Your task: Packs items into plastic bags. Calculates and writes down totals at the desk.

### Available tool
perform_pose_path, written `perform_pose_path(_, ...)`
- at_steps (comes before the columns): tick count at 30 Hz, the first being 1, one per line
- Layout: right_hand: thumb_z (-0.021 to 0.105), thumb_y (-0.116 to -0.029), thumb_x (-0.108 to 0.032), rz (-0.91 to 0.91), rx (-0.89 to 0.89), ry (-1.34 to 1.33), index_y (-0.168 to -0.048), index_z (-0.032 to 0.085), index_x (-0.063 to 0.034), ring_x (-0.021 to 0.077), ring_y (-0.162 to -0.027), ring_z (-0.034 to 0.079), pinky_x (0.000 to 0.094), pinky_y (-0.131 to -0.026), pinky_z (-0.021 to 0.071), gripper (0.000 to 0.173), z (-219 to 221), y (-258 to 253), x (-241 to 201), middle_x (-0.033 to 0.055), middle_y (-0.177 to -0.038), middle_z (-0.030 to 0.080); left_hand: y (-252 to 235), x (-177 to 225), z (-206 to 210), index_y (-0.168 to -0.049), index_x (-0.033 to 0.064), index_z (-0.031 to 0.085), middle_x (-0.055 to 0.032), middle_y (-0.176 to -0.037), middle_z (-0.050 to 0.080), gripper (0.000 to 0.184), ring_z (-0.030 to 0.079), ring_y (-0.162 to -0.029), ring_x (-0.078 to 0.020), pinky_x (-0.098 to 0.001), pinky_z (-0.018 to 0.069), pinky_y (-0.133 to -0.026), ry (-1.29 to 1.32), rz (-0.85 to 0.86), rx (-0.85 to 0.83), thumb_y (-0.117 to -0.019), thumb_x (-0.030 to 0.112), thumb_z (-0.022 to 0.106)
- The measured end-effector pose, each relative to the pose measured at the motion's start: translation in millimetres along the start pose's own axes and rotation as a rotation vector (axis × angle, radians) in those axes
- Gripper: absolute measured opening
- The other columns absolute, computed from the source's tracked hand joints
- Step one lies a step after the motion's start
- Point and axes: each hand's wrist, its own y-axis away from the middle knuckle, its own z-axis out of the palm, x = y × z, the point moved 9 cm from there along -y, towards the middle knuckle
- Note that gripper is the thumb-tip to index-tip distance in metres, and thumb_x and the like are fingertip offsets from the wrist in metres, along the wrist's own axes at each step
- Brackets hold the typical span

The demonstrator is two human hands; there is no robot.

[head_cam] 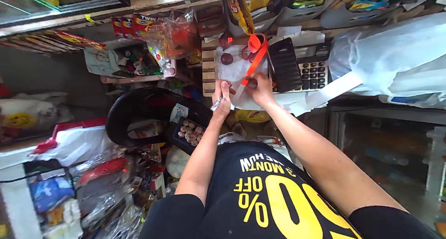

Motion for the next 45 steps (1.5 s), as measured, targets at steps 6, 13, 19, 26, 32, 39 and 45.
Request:
perform_pose_path(6, 0.077, -0.0820, -0.005, -0.016, 0.089, -0.004, -0.121, 0.069, -0.0023, 0.0336, -0.119, 0.058, 0.0452, -0.097, 0.0529, 0.040, 2.5, 2.5, 4.6, 0.0221, -0.131, 0.056, -41.6, -1.3, 24.8, -0.087, 0.0008, 0.062, -0.0032, -0.067, 0.058, 0.028, 0.057, -0.059, -0.0102, -0.0294, 0.0500, -0.059, 0.057, 0.092, 0.008, -0.1025, 0.024, 0.060)
perform_pose_path(13, 0.082, -0.0810, -0.012, 0.003, 0.160, -0.024, -0.117, 0.070, 0.0030, 0.0318, -0.121, 0.056, 0.0413, -0.100, 0.0513, 0.041, 0.0, 2.9, 2.9, 0.0238, -0.134, 0.053, -65.1, -8.4, 57.7, -0.065, 0.0041, 0.057, 0.0002, -0.057, 0.049, 0.037, 0.048, -0.053, -0.0076, -0.0277, 0.0425, -0.055, 0.014, 0.176, 0.062, -0.0992, 0.017, 0.064)
perform_pose_path(19, 0.083, -0.0786, -0.009, 0.033, 0.157, -0.010, -0.117, 0.069, 0.0032, 0.0294, -0.122, 0.056, 0.0384, -0.100, 0.0517, 0.043, 4.3, 1.2, 7.3, 0.0217, -0.137, 0.051, -64.1, -14.1, 56.3, -0.063, 0.0058, 0.056, 0.0005, -0.056, 0.048, 0.033, 0.047, -0.052, -0.0076, -0.0273, 0.0401, -0.053, -0.044, 0.202, 0.138, -0.0963, 0.008, 0.059)
perform_pose_path(26, 0.083, -0.0783, -0.007, 0.026, 0.162, -0.013, -0.116, 0.069, 0.0041, 0.0287, -0.122, 0.056, 0.0368, -0.100, 0.0520, 0.042, 4.2, 1.5, 5.3, 0.0222, -0.136, 0.051, -64.1, -9.5, 58.6, -0.063, 0.0046, 0.057, -0.0030, -0.056, 0.050, 0.033, 0.051, -0.053, -0.0127, -0.0321, 0.0414, -0.055, -0.156, 0.251, 0.120, -0.0953, 0.009, 0.060)
perform_pose_path(32, 0.083, -0.0792, -0.008, 0.024, 0.157, -0.005, -0.116, 0.068, 0.0052, 0.0295, -0.123, 0.056, 0.0380, -0.101, 0.0509, 0.042, 4.5, 0.9, 6.0, 0.0224, -0.137, 0.052, -64.1, -9.2, 60.0, -0.064, 0.0048, 0.056, -0.0029, -0.057, 0.050, 0.033, 0.051, -0.053, -0.0129, -0.0324, 0.0413, -0.055, -0.162, 0.245, 0.121, -0.0960, 0.010, 0.060)
perform_pose_path(39, 0.083, -0.0788, -0.008, 0.022, 0.158, 0.000, -0.115, 0.068, 0.0046, 0.0297, -0.121, 0.057, 0.0390, -0.100, 0.0514, 0.041, 3.8, 0.3, 5.4, 0.0220, -0.136, 0.052, -65.1, -10.5, 60.9, -0.064, 0.0055, 0.056, -0.0023, -0.057, 0.049, 0.032, 0.051, -0.054, -0.0124, -0.0319, 0.0417, -0.055, -0.161, 0.219, 0.092, -0.0962, 0.010, 0.060)
perform_pose_path(45, 0.083, -0.0772, -0.005, 0.039, 0.146, 0.001, -0.119, 0.067, 0.0049, 0.0324, -0.127, 0.054, 0.0410, -0.104, 0.0490, 0.045, 3.6, -1.0, 2.8, 0.0237, -0.139, 0.051, -68.6, -10.7, 60.5, -0.067, 0.0033, 0.060, -0.0042, -0.058, 0.053, 0.032, 0.053, -0.056, -0.0152, -0.0360, 0.0436, -0.057, -0.151, 0.169, 0.043, -0.0972, 0.013, 0.059)
